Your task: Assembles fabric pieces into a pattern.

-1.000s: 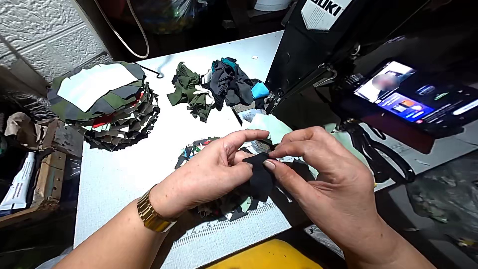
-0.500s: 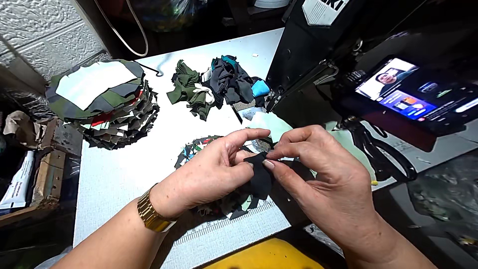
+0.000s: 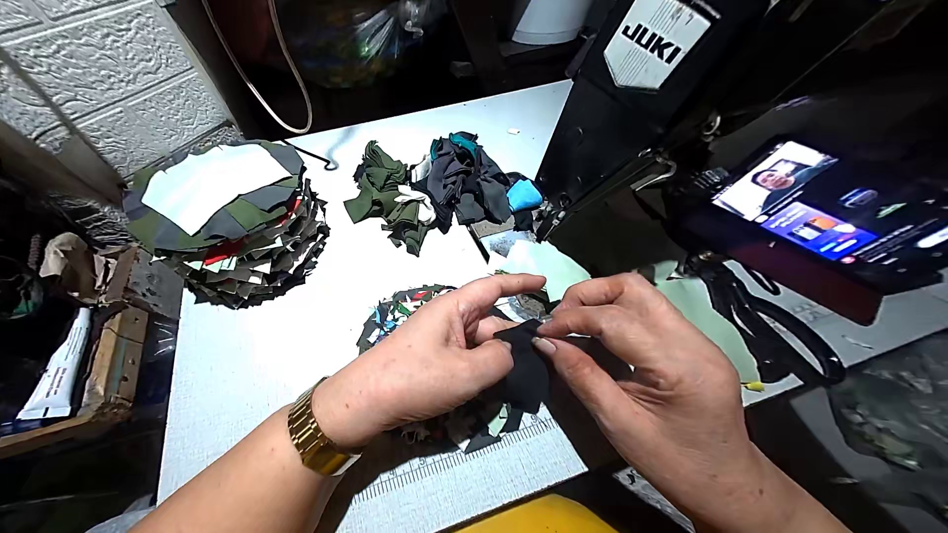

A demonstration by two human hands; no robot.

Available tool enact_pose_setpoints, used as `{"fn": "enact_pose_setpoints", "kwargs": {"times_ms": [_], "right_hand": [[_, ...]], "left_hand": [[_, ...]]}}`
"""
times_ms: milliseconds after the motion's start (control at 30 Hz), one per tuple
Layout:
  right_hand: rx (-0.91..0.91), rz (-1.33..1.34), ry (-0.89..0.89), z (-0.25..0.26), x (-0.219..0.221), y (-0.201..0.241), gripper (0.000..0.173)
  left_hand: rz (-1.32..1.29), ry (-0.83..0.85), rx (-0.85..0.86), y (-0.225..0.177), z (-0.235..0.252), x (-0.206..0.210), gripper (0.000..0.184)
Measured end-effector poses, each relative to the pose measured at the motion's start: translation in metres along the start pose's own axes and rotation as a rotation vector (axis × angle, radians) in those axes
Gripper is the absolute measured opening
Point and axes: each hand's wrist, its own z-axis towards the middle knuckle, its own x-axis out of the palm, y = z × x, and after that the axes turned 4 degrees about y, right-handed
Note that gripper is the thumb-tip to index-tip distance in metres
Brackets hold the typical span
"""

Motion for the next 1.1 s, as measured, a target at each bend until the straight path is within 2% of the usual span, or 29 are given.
{"fn": "enact_pose_setpoints", "kwargs": {"times_ms": [133, 233, 467, 667, 800, 867, 933, 1033, 1100], "right_hand": [[-0.104, -0.065, -0.032, -0.003, 0.0, -0.004, 0.009], [-0.171, -0.097, -0.048, -0.006, 0.0, -0.007, 0.008], [-0.286, -0.097, 0.017, -0.007, 0.0, -0.006, 0.011], [-0.049, 0.21, 0.051, 0.003, -0.035, 0.017, 0.008], [0.096, 0.155, -0.018, 0.004, -0.056, 0.018, 0.015], [0.123, 0.136, 0.002, 0.004, -0.053, 0.02, 0.02], [0.106, 0.162, 0.025, 0.007, -0.046, 0.025, 0.023], [0.051, 0.217, 0.014, 0.011, -0.038, 0.033, 0.025], [0.033, 0.234, -0.023, 0.013, -0.038, 0.034, 0.025]], "left_hand": [[-0.132, 0.025, -0.009, 0.0, -0.001, 0.0, 0.057], [-0.236, 0.006, -0.041, -0.001, -0.002, 0.001, 0.049], [-0.274, -0.103, -0.093, -0.002, -0.002, 0.007, 0.037], [-0.364, -0.262, -0.069, -0.008, 0.0, -0.004, 0.031], [-0.422, -0.399, -0.018, -0.012, 0.001, -0.02, 0.029], [-0.329, -0.306, -0.014, -0.012, -0.001, -0.019, 0.027], [-0.171, -0.127, 0.008, -0.011, -0.002, -0.012, 0.025], [-0.026, 0.08, 0.071, -0.008, -0.002, 0.0, 0.03], [0.004, 0.16, 0.132, -0.004, -0.001, 0.002, 0.018]]}}
